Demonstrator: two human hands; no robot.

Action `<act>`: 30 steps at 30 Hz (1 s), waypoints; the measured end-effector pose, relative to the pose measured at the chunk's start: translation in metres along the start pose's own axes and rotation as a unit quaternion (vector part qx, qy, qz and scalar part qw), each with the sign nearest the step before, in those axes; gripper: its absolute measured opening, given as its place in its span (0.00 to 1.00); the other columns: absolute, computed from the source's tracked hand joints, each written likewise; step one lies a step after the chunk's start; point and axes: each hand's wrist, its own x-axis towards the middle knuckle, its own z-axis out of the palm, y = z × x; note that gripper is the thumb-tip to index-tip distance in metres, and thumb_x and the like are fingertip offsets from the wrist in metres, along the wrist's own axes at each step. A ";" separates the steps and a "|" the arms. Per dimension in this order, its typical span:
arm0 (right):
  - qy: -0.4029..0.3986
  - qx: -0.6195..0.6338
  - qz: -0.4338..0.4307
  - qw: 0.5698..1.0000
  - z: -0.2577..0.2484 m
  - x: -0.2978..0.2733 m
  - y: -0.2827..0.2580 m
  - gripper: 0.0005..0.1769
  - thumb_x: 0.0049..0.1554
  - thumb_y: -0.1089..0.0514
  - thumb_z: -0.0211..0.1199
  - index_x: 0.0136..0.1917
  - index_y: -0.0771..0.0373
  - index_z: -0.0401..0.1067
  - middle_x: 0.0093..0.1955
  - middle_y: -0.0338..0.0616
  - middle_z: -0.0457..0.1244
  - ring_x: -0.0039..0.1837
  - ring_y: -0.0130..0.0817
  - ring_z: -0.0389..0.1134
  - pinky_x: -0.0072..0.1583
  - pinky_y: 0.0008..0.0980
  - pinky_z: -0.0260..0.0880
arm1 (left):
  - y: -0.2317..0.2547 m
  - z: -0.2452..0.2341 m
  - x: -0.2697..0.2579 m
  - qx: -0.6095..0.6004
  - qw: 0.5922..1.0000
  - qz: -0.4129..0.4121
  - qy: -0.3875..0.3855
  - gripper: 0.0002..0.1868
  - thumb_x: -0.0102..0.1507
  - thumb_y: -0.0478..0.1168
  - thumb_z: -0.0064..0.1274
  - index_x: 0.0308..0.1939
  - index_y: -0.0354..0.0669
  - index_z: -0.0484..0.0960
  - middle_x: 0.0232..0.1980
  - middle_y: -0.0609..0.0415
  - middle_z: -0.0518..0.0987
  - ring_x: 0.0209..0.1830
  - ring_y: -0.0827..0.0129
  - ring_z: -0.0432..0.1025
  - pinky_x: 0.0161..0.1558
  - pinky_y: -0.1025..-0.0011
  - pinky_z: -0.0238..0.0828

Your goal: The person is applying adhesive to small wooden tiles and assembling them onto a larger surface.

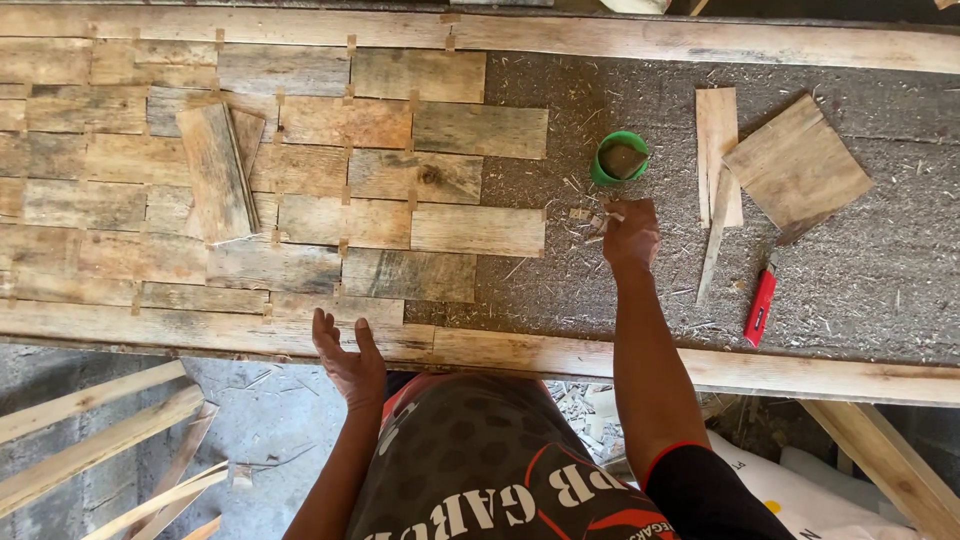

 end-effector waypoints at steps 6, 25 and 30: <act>0.065 -0.033 -0.170 0.983 0.020 0.005 0.014 0.10 0.57 0.55 0.69 0.52 0.47 0.83 0.60 0.43 0.65 0.56 0.38 0.70 0.56 0.40 0.73 | 0.003 0.005 0.000 -0.002 1.000 0.004 -0.019 0.38 0.71 0.44 0.54 0.78 0.31 0.54 0.75 0.34 0.64 0.75 0.48 0.63 0.72 0.56 0.61; 0.051 0.457 -0.040 0.887 -0.012 -0.005 0.057 0.05 0.58 0.67 0.67 0.47 0.58 0.78 0.39 0.36 0.70 0.37 0.24 0.70 0.37 0.26 0.68 | 0.103 0.059 0.018 -0.065 0.984 0.097 -0.135 0.23 0.66 0.40 0.58 0.64 0.37 0.72 0.60 0.42 0.76 0.49 0.63 0.74 0.44 0.68 0.77; 0.010 0.594 -0.102 0.798 -0.045 -0.037 0.045 0.05 0.60 0.68 0.66 0.47 0.60 0.78 0.39 0.40 0.69 0.33 0.22 0.63 0.33 0.23 0.65 | 0.128 0.149 0.016 -0.096 0.905 0.034 -0.414 0.15 0.70 0.46 0.49 0.48 0.38 0.83 0.38 0.47 0.84 0.30 0.69 0.78 0.33 0.69 0.77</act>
